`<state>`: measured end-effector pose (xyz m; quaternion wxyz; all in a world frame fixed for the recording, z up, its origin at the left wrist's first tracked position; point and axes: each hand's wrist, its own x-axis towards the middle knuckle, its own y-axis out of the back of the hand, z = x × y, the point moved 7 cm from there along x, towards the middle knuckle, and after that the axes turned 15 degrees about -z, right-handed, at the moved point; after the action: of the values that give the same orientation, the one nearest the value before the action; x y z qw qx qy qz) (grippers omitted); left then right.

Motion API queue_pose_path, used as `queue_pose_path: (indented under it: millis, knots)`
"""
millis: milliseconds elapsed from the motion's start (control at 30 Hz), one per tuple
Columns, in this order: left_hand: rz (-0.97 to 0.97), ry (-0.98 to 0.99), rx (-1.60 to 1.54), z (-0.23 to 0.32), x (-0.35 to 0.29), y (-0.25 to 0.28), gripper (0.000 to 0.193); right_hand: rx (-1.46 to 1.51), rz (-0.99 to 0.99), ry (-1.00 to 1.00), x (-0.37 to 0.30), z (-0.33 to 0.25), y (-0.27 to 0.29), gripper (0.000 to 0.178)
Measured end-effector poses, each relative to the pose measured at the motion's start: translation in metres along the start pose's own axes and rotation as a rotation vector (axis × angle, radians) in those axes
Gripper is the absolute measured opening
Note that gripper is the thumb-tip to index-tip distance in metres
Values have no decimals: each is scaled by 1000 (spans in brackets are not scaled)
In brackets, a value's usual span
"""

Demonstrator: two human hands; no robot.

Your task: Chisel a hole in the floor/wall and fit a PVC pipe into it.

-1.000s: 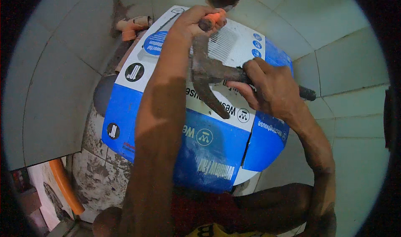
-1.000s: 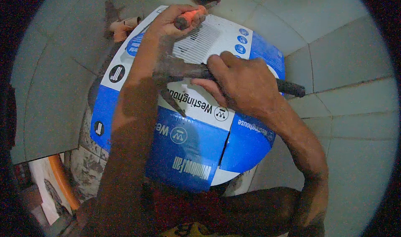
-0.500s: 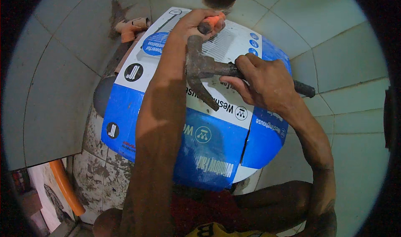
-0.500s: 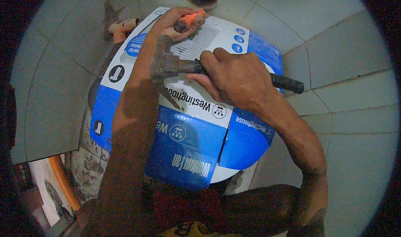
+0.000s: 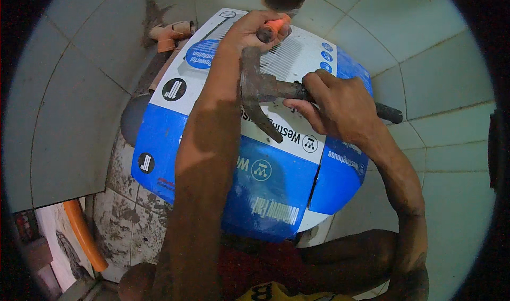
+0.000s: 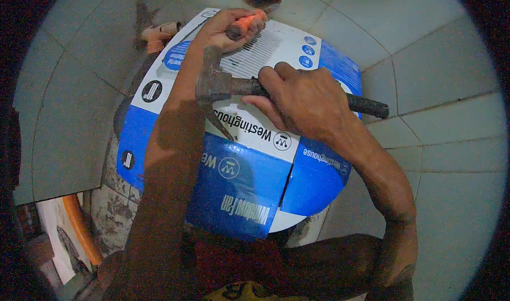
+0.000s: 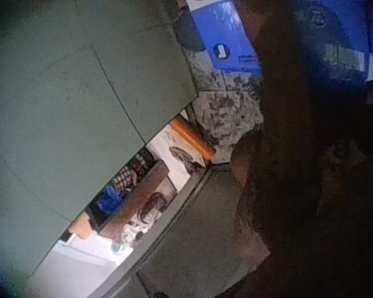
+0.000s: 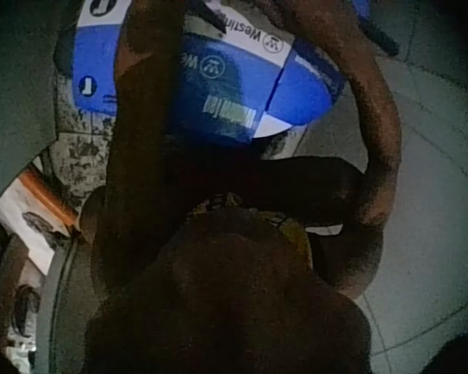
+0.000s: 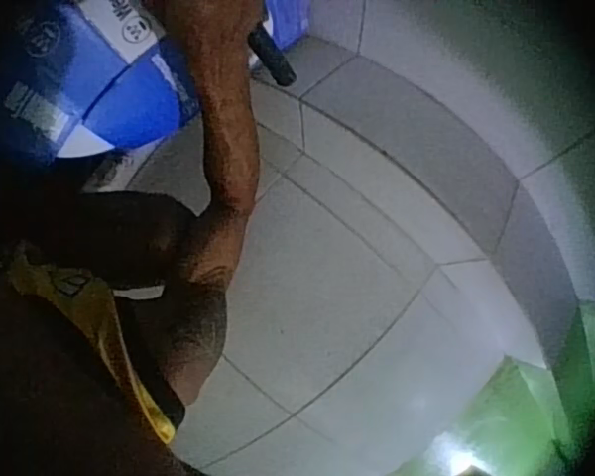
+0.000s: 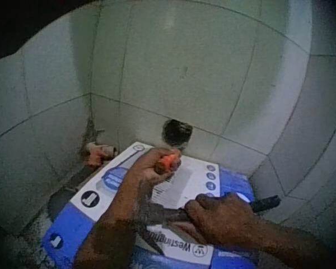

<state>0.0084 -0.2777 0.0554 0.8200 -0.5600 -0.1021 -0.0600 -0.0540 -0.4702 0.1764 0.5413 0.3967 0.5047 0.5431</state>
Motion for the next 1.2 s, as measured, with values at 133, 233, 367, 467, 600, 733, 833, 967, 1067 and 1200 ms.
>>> queue_pose_path:
  millis: [133, 233, 367, 467, 600, 733, 833, 967, 1067, 1200]
  knots:
    - [97, -71, -11, -1, -8, -1, 24, 9, 11, 34, 0, -1, -5, 43]
    - [151, -256, -11, -3, -11, -17, 23, -32, 18, -35, 8, 24, -16, 42]
    - [175, -241, 24, 4, -20, -5, 22, -85, 37, -56, 7, 2, -11, 40]
    - [165, -223, -94, 6, -22, -9, 23, -15, 118, 70, 6, -14, 1, 41]
    - [121, -277, -51, 8, -10, -5, 22, -92, 63, -107, 21, 20, -6, 43]
    - [135, -192, -220, 1, -7, 10, 21, -59, 61, -14, 6, -13, -4, 43]
    - [-172, -342, 837, 24, -19, -11, 21, -17, 98, 71, 2, -24, 10, 43]
    - [85, -214, -183, 13, -17, 12, 23, -48, 113, 6, -5, -6, 11, 42]
    - [39, -167, -105, 8, -19, 5, 23, -47, 89, -38, -4, -5, 8, 42]
    - [104, -178, -120, 10, -32, -6, 22, -52, 58, -35, 9, -22, 11, 42]
